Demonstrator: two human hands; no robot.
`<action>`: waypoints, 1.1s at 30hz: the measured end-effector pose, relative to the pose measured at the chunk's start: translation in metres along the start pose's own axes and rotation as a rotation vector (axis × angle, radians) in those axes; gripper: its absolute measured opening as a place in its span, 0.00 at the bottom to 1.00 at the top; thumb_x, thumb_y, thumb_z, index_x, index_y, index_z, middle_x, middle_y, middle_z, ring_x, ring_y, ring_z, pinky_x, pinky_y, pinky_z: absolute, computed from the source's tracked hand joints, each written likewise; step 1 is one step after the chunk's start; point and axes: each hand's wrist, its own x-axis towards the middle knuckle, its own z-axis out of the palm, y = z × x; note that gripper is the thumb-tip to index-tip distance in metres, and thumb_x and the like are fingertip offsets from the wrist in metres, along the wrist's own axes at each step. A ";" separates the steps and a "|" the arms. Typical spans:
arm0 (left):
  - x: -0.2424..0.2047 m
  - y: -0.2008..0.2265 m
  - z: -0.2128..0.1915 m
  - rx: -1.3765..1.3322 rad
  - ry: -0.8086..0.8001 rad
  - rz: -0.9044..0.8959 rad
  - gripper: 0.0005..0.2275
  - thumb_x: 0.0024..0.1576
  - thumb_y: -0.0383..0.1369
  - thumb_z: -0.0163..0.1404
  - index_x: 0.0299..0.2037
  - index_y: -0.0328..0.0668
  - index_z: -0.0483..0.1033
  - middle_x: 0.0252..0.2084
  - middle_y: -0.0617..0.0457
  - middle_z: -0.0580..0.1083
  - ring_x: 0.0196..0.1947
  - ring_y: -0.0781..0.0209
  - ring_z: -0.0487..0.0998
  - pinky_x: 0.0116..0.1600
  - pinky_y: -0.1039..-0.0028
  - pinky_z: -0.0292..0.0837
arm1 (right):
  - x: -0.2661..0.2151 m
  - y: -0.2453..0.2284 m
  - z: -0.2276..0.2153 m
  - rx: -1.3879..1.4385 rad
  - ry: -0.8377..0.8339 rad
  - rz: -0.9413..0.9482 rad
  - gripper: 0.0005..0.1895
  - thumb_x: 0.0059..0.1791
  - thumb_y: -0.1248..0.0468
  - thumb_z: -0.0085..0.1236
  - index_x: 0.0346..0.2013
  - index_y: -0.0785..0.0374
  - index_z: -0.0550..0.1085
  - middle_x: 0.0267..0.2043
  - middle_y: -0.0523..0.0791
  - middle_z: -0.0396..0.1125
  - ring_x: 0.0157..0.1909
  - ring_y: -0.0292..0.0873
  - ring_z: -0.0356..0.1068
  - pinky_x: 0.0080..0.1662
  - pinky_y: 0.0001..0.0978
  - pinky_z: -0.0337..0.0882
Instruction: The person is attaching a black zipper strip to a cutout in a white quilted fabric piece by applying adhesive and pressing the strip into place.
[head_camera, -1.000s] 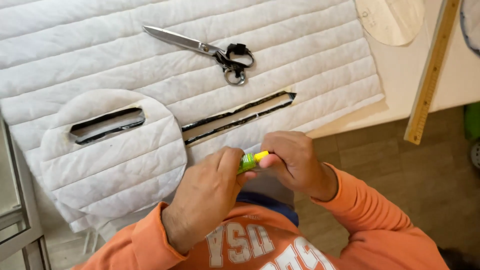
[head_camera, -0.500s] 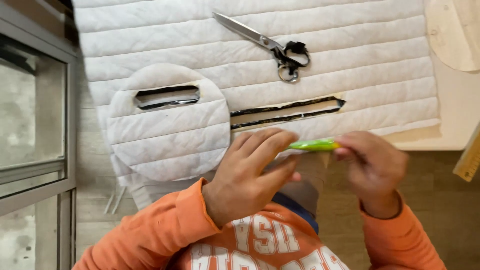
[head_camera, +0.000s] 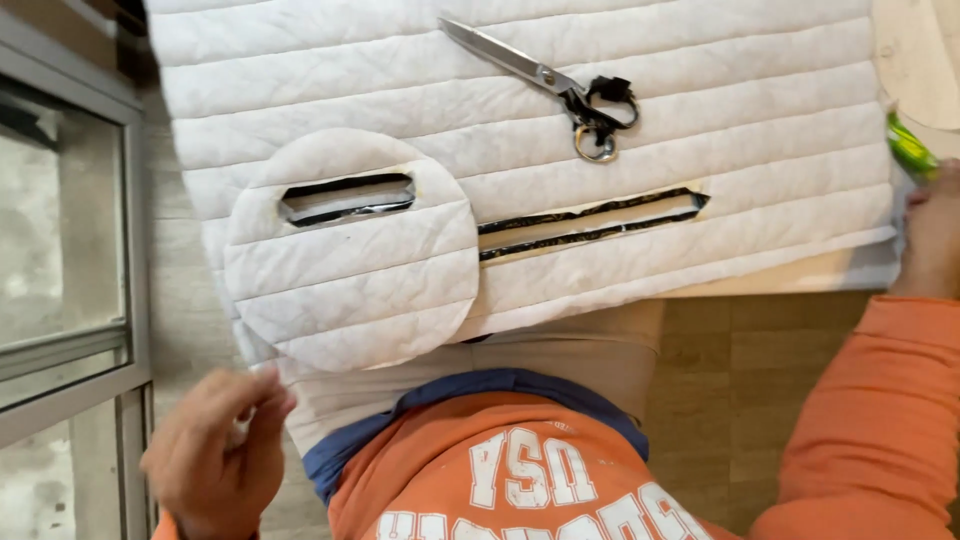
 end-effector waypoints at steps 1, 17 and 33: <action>-0.005 -0.003 -0.003 0.060 0.025 0.024 0.04 0.60 0.18 0.50 0.34 0.28 0.77 0.21 0.48 0.72 0.20 0.58 0.71 0.29 0.70 0.66 | -0.055 -0.087 0.024 -0.428 0.105 -0.133 0.23 0.67 0.41 0.46 0.46 0.55 0.76 0.29 0.40 0.71 0.33 0.42 0.72 0.41 0.45 0.68; 0.023 -0.053 0.013 0.101 0.186 -0.016 0.05 0.66 0.19 0.52 0.49 0.26 0.73 0.43 0.36 0.77 0.37 0.49 0.74 0.36 0.69 0.67 | -0.379 -0.365 0.083 0.112 -0.796 -1.064 0.11 0.51 0.61 0.57 0.33 0.69 0.73 0.26 0.48 0.63 0.28 0.48 0.61 0.36 0.37 0.60; 0.056 -0.079 0.003 0.187 0.055 -0.096 0.11 0.56 0.11 0.44 0.45 0.24 0.78 0.41 0.39 0.76 0.35 0.51 0.74 0.42 0.65 0.74 | -0.344 -0.353 0.052 -0.111 -0.422 -0.805 0.09 0.67 0.70 0.51 0.53 0.79 0.72 0.47 0.58 0.66 0.47 0.52 0.67 0.47 0.38 0.68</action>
